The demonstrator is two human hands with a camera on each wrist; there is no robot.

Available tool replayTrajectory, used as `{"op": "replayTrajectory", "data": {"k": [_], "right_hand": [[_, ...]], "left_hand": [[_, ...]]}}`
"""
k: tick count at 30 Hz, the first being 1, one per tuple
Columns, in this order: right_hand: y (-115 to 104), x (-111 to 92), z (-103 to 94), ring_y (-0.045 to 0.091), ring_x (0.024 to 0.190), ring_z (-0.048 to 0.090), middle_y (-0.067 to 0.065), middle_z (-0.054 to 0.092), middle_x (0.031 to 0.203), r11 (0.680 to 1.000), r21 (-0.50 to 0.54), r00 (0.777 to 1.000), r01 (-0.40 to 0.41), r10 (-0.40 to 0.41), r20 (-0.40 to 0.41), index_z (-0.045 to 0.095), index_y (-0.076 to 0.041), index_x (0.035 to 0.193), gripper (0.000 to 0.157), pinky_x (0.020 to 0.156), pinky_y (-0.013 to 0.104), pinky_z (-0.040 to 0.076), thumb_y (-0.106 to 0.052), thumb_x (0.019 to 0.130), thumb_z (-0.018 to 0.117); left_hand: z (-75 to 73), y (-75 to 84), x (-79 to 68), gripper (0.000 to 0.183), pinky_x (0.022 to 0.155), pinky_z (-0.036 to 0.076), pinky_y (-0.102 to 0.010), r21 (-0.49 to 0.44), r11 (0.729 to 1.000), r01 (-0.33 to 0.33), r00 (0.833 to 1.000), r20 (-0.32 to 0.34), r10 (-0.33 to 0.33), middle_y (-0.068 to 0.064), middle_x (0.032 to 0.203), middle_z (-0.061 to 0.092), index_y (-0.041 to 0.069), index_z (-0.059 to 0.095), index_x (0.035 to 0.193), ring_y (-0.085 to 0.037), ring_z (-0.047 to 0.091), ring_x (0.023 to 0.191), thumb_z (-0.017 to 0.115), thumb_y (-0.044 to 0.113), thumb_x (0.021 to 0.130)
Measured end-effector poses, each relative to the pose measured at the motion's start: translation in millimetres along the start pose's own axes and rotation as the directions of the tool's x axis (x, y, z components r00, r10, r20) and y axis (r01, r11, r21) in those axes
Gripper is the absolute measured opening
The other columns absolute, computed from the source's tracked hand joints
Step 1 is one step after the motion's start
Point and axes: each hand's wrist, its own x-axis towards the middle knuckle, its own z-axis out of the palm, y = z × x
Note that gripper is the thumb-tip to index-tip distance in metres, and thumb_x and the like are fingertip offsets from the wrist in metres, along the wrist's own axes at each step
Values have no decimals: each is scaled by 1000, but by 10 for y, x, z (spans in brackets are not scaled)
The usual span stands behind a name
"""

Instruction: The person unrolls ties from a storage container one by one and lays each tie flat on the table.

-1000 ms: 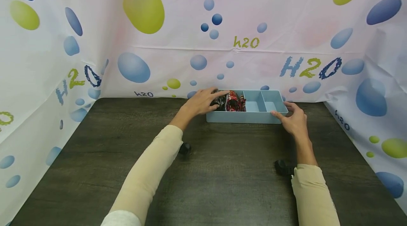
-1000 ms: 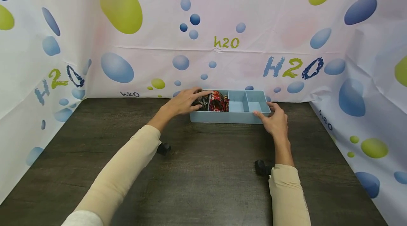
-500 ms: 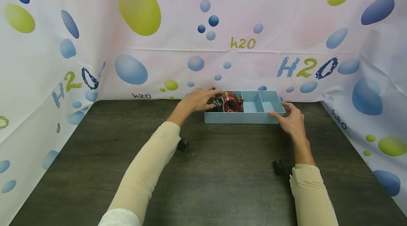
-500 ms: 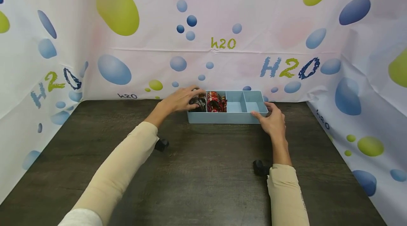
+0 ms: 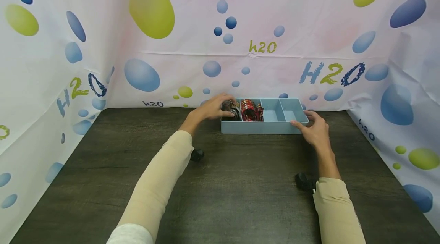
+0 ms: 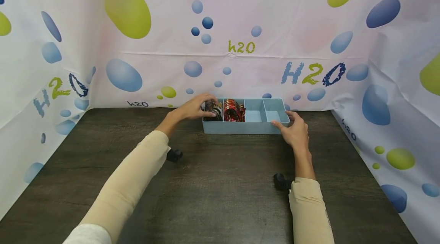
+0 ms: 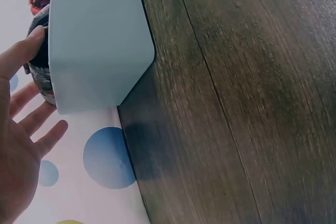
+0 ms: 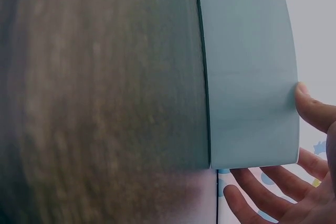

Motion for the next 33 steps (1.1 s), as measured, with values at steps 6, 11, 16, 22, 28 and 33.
{"op": "replayTrajectory", "data": {"k": [6, 11, 16, 22, 28, 33], "right_hand": [[1, -6, -6, 50, 116, 58, 38, 45, 149, 1000, 3, 1000, 2, -2, 0, 41, 8, 153, 77, 95, 64, 49, -35, 98, 73], [5, -4, -11, 50, 115, 59, 37, 46, 149, 1000, 1, 1000, 2, -2, -2, 41, 8, 153, 77, 94, 64, 49, -36, 98, 74], [4, 3, -9, 49, 115, 58, 37, 46, 149, 1000, -2, 1000, -1, 1, 4, 41, 7, 153, 78, 94, 63, 49, -37, 98, 73], [-1, 4, -12, 49, 115, 57, 37, 45, 149, 1000, -1, 1000, -7, 7, 12, 41, 7, 153, 79, 96, 64, 48, -38, 98, 73], [-3, 7, -18, 50, 115, 57, 38, 45, 149, 1000, -4, 1000, -7, 8, 10, 41, 7, 153, 78, 97, 65, 47, -37, 98, 73], [0, 8, -15, 51, 117, 57, 39, 45, 148, 1000, 6, 1000, -8, 8, 8, 41, 7, 154, 77, 97, 65, 48, -35, 98, 74]], "left_hand": [[-15, 36, 13, 43, 102, 47, -48, 50, 998, 28, 998, 56, -30, -20, 137, 54, 3, 62, 138, -34, 55, 119, 70, 23, 101], [-10, 48, 27, 43, 101, 48, -46, 62, 997, 56, 995, 76, -60, -20, 138, 53, 6, 62, 141, -33, 55, 118, 68, 24, 103], [-15, 51, 24, 41, 98, 48, -45, 9, 996, 84, 996, 40, -84, -19, 135, 55, 4, 67, 136, -32, 55, 116, 73, 22, 99], [-24, 54, 32, 38, 96, 48, -46, -29, 994, 104, 995, 6, -104, -18, 131, 58, 3, 72, 127, -32, 55, 114, 78, 21, 95], [-32, 44, 47, 35, 92, 48, -43, -24, 995, 98, 995, -12, -98, -15, 127, 60, 5, 75, 124, -30, 55, 108, 80, 22, 94], [-85, 77, 57, 34, 92, 49, -44, -20, 996, 85, 996, -4, -85, -15, 123, 63, 5, 77, 122, -29, 57, 108, 81, 22, 93]]}}
